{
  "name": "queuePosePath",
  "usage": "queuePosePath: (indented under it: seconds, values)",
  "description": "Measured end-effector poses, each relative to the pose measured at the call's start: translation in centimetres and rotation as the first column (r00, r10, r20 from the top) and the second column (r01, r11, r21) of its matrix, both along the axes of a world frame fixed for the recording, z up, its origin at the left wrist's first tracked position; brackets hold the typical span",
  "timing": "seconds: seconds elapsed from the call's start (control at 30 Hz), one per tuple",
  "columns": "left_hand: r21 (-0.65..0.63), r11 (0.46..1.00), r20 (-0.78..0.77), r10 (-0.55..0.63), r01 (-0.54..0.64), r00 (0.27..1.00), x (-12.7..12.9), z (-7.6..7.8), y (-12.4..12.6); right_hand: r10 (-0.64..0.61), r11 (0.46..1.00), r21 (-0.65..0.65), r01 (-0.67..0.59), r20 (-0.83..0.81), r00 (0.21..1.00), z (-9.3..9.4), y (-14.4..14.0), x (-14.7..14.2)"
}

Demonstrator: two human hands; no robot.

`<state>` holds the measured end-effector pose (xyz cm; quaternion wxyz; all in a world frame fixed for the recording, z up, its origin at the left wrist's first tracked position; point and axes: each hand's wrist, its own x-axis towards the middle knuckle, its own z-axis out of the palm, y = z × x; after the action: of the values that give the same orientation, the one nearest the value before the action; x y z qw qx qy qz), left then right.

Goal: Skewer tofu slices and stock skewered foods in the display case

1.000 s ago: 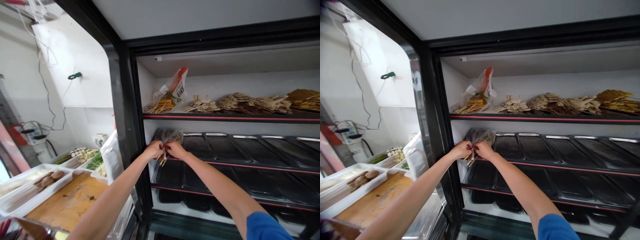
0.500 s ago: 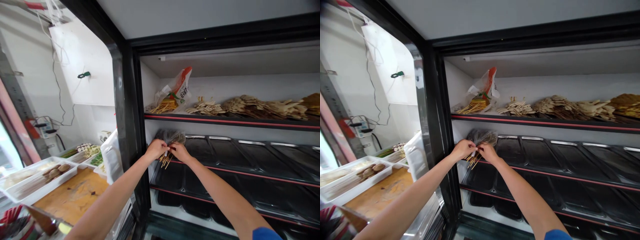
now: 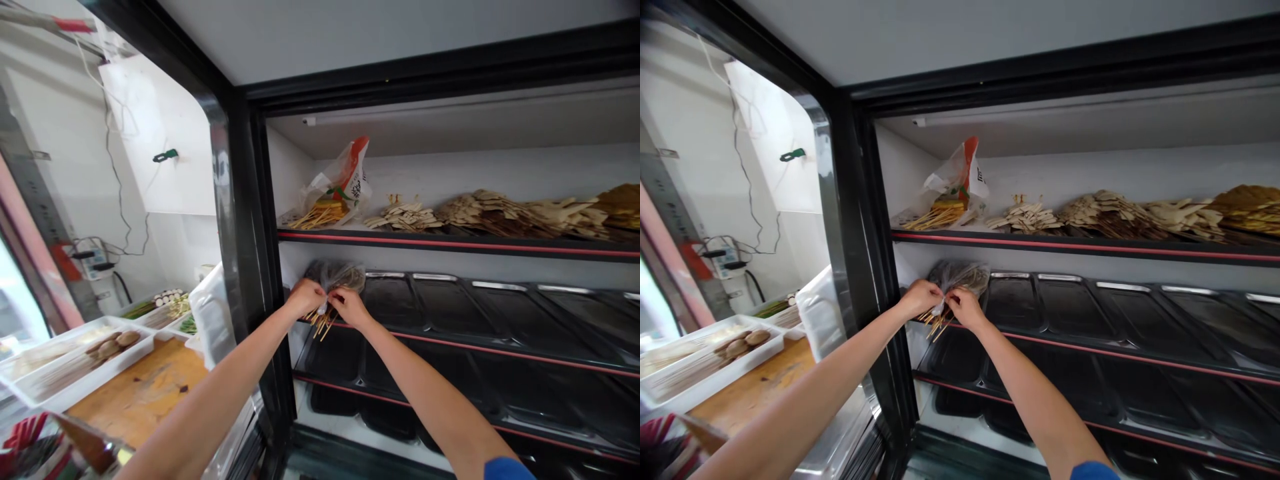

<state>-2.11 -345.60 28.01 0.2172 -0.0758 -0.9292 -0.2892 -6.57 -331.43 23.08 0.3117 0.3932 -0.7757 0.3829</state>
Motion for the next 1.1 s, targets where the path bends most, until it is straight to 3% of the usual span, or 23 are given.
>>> queuePosePath:
  seconds: [0.07,0.13,0.27,0.33,0.43,0.53,0.67,0.73,0.87,1.0,1.1]
  values:
    - [0.168,0.982,0.046,-0.093,0.084,0.995,-0.4,-0.2,-0.4,0.026,1.000,-0.008,-0.026,0.009,1.000,0.2,0.2,0.1]
    - [0.365,0.922,0.108,-0.183,0.132,0.977,-0.7,-0.5,-0.7,0.038,0.999,-0.015,-0.038,0.007,0.999,0.4,0.4,0.2]
    - [0.716,0.680,0.232,-0.446,0.159,0.864,-1.2,-1.0,-1.0,0.027,1.000,-0.006,-0.028,-0.042,0.999,0.4,0.7,0.3]
    - [0.789,0.602,0.256,-0.507,0.125,0.823,-1.4,-1.2,-1.1,-0.004,1.000,-0.025,0.003,-0.062,0.998,0.3,0.8,0.4]
    - [0.813,0.569,0.239,-0.522,0.125,0.819,-1.5,-1.0,-1.1,-0.040,0.997,-0.075,0.035,-0.063,0.997,0.2,1.0,0.6]
    - [0.797,0.590,0.223,-0.484,0.128,0.846,-1.4,-0.7,-0.8,-0.033,0.999,-0.040,0.029,-0.112,0.993,0.3,1.1,1.0]
    - [0.710,0.697,0.220,-0.356,0.101,0.908,-1.2,-0.2,0.1,-0.094,0.986,0.106,0.131,-0.296,0.950,0.6,0.8,1.4]
    - [0.698,0.715,0.252,-0.301,0.043,0.920,-1.1,-0.1,0.5,-0.133,0.974,0.128,0.189,-0.355,0.925,0.5,0.6,1.2]
    - [0.598,0.801,0.299,-0.263,0.034,0.917,-1.0,-0.2,0.5,-0.203,0.978,-0.008,0.210,-0.299,0.932,-0.2,0.2,0.5]
    - [0.368,0.923,0.074,-0.145,0.108,0.987,-0.6,-0.3,-0.6,-0.239,0.970,-0.094,0.223,-0.235,0.942,-0.7,0.1,0.2]
    - [0.260,0.954,0.039,-0.166,0.151,0.985,-0.1,0.1,-1.2,-0.230,0.970,-0.112,0.217,-0.121,0.966,-0.3,0.2,0.6]
